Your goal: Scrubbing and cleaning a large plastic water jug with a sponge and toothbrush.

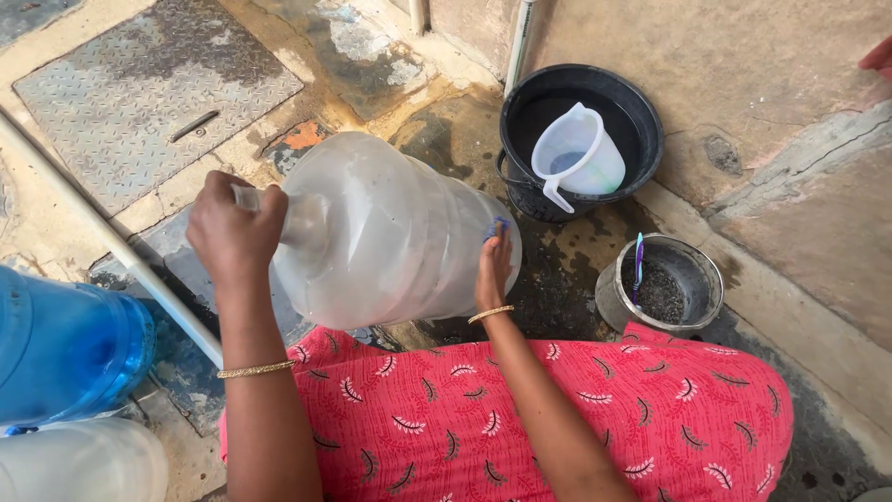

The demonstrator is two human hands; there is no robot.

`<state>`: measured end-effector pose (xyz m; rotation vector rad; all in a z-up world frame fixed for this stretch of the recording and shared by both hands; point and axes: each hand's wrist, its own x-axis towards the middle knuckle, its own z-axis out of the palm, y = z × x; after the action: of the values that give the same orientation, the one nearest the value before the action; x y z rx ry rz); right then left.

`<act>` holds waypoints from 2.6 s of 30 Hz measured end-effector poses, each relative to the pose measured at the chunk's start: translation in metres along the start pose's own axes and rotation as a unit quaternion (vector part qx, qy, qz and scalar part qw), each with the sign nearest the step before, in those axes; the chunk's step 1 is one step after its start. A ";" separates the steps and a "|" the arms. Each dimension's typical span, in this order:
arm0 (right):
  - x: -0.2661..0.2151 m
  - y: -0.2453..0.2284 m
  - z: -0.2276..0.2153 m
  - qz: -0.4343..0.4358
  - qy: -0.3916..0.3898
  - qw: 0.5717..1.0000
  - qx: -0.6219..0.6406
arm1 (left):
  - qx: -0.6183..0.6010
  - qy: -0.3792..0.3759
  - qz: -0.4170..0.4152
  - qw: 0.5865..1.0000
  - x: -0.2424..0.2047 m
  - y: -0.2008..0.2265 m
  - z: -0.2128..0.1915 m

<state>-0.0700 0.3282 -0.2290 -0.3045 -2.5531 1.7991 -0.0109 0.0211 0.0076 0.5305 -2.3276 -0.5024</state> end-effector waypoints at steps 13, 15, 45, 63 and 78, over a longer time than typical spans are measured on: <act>0.013 0.040 -0.026 0.057 -0.006 0.997 -0.052 | 0.000 -0.024 -0.028 0.999 0.004 0.001 -0.003; 0.014 0.054 -0.018 0.049 0.001 0.999 -0.016 | 0.002 -0.025 -0.017 1.000 0.003 0.012 -0.003; -0.050 -0.142 -0.001 -0.239 -0.139 0.960 0.052 | 0.000 -0.048 0.047 0.998 0.012 0.004 -0.009; -0.087 -0.140 -0.013 -0.585 0.017 0.734 -0.344 | -0.094 -0.014 0.045 0.994 0.011 0.062 0.008; -0.119 -0.144 -0.026 -0.610 -0.106 0.626 -0.474 | -0.081 -0.056 0.035 0.995 0.009 0.072 0.009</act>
<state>0.0273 0.2869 -0.0722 1.3732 -2.3255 -0.0480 -0.0398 0.0793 0.0409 0.3497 -2.3765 -0.6961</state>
